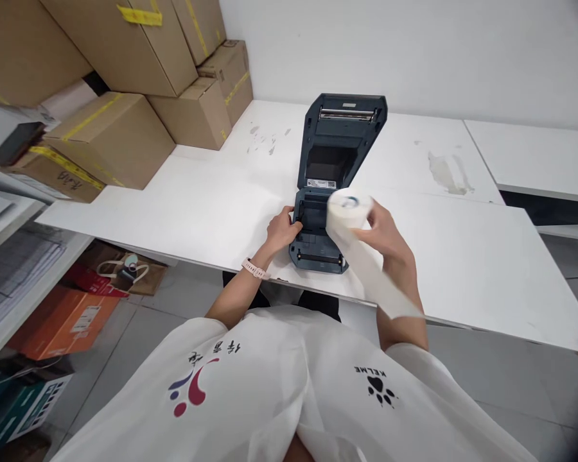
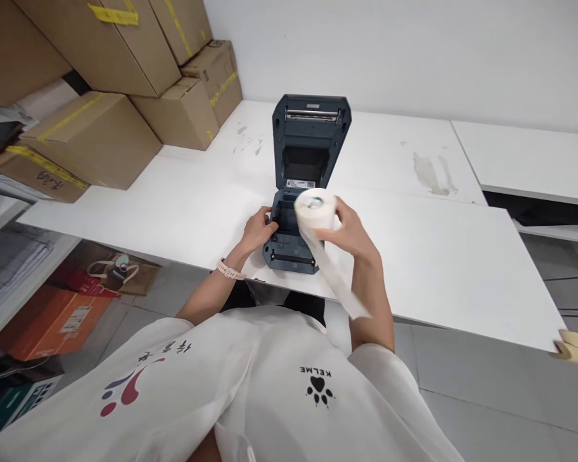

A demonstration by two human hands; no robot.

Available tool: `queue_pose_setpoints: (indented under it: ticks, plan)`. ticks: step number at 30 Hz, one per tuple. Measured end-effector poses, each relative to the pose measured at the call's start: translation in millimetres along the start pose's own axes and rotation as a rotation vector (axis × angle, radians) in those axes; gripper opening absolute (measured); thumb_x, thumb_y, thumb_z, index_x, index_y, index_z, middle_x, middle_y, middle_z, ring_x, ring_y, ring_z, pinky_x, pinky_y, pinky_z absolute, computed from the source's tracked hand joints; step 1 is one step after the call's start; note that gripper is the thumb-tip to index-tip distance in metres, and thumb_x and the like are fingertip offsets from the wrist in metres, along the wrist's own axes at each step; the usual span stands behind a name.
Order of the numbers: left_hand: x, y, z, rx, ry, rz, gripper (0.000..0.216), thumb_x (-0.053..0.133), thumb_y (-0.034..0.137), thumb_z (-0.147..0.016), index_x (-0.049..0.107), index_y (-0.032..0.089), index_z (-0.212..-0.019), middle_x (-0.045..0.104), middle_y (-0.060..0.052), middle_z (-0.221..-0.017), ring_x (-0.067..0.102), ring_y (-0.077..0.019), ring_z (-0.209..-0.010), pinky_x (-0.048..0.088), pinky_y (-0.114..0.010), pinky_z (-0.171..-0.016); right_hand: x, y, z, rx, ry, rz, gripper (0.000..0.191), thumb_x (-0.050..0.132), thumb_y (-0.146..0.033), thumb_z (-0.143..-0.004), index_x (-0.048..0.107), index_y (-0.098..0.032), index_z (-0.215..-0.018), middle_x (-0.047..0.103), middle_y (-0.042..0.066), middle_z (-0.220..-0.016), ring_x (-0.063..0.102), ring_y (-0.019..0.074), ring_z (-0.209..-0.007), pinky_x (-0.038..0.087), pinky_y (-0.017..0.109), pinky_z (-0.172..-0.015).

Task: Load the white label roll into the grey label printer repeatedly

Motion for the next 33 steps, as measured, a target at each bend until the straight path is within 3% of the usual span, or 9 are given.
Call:
queue_pose_setpoints:
  ticks: [3, 6, 13, 18, 22, 24, 27, 30, 33]
  plan:
    - [0, -2, 0, 0.005, 0.011, -0.020, 0.053, 0.053, 0.025, -0.083, 0.055, 0.019, -0.136, 0.070, -0.004, -0.090, 0.065, -0.0231, -0.085, 0.042, -0.031, -0.068, 31, -29, -29, -0.097, -0.181, 0.429, 0.066, 0.078, -0.046, -0.072, 0.062, -0.024, -0.133, 0.068, 0.013, -0.121, 0.062, 0.0370, -0.116, 0.045, 0.054, -0.101]
    - [1, -3, -1, 0.014, 0.025, -0.021, 0.053, 0.054, 0.025, -0.082, 0.056, 0.020, -0.135, 0.071, -0.005, -0.093, 0.066, -0.0239, -0.089, 0.042, -0.032, -0.070, 60, -24, -45, -0.136, -0.322, 0.699, 0.064, 0.076, -0.042, -0.073, 0.064, -0.020, -0.132, 0.067, 0.017, -0.113, 0.061, 0.0389, -0.111, 0.042, 0.055, -0.097]
    - [4, -9, -5, 0.012, 0.021, 0.019, 0.051, 0.054, 0.026, -0.082, 0.056, 0.020, -0.133, 0.069, -0.004, -0.088, 0.064, -0.0235, -0.083, 0.040, -0.032, -0.068, 74, -1, -48, -0.180, -0.266, 0.499, 0.057, 0.071, -0.054, -0.083, 0.069, -0.015, -0.124, 0.071, 0.020, -0.120, 0.060, 0.0402, -0.116, 0.034, 0.063, -0.107]
    - [6, -10, -5, 0.024, 0.004, 0.082, 0.050, 0.053, 0.027, -0.082, 0.055, 0.019, -0.132, 0.064, -0.003, -0.082, 0.059, -0.0210, -0.072, 0.035, -0.031, -0.062, 25, -21, -54, -0.178, 0.096, 0.300, 0.051, 0.036, -0.060, -0.102, 0.068, -0.022, -0.113, 0.073, 0.009, -0.111, 0.064, 0.0249, -0.108, 0.046, 0.049, -0.104]
    - [6, -8, -2, 0.026, -0.018, 0.135, 0.052, 0.053, 0.026, -0.083, 0.052, 0.019, -0.134, 0.062, -0.002, -0.079, 0.057, -0.0197, -0.069, 0.035, -0.031, -0.061, -59, -32, -86, -0.154, 0.621, 0.007, 0.061, 0.029, -0.064, -0.103, 0.046, -0.021, -0.142, 0.048, 0.012, -0.151, 0.043, 0.0248, -0.140, 0.034, 0.049, -0.120]
    - [5, -8, -1, 0.022, -0.014, 0.149, 0.051, 0.053, 0.025, -0.083, 0.053, 0.019, -0.134, 0.060, -0.002, -0.077, 0.055, -0.0190, -0.067, 0.034, -0.030, -0.060, -69, -24, -121, -0.106, 0.557, -0.205, 0.070, 0.030, -0.067, -0.101, 0.028, -0.021, -0.154, 0.026, 0.008, -0.168, 0.031, 0.0191, -0.150, 0.029, 0.044, -0.125]
    - [6, -9, 3, 0.032, -0.016, 0.217, 0.052, 0.056, 0.030, -0.086, 0.053, 0.018, -0.136, 0.057, -0.001, -0.075, 0.054, -0.0176, -0.066, 0.034, -0.029, -0.060, -53, -16, -156, 0.001, 0.280, -0.407, 0.082, 0.005, -0.073, -0.097, 0.028, -0.020, -0.154, 0.028, 0.004, -0.169, 0.034, 0.0161, -0.151, 0.038, 0.041, -0.121]
    - [10, -22, 13, 0.009, -0.055, 0.367, 0.060, 0.057, 0.048, -0.091, 0.050, 0.018, -0.142, 0.060, -0.003, -0.082, 0.056, -0.0166, -0.069, 0.039, -0.027, -0.060, -52, -25, -131, -0.044, 0.294, -0.374, 0.088, 0.005, -0.083, -0.089, 0.047, -0.029, -0.144, 0.048, 0.000, -0.158, 0.046, 0.0191, -0.142, 0.047, 0.038, -0.111]
    - [8, -43, 26, -0.059, -0.059, 0.506, 0.065, 0.050, 0.058, -0.094, 0.048, 0.017, -0.145, 0.066, -0.010, -0.100, 0.062, -0.0186, -0.079, 0.046, -0.028, -0.061, -48, -36, -69, -0.072, 0.353, -0.317, 0.081, 0.011, -0.083, -0.090, 0.066, -0.030, -0.117, 0.072, 0.006, -0.122, 0.062, 0.0256, -0.121, 0.050, 0.046, -0.105]
Point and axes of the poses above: each hand's wrist, its own z-axis away from the middle knuckle, its own x-axis out of the palm, y = z × x, the point moved 10 cm from there along -z, towards the middle knuckle
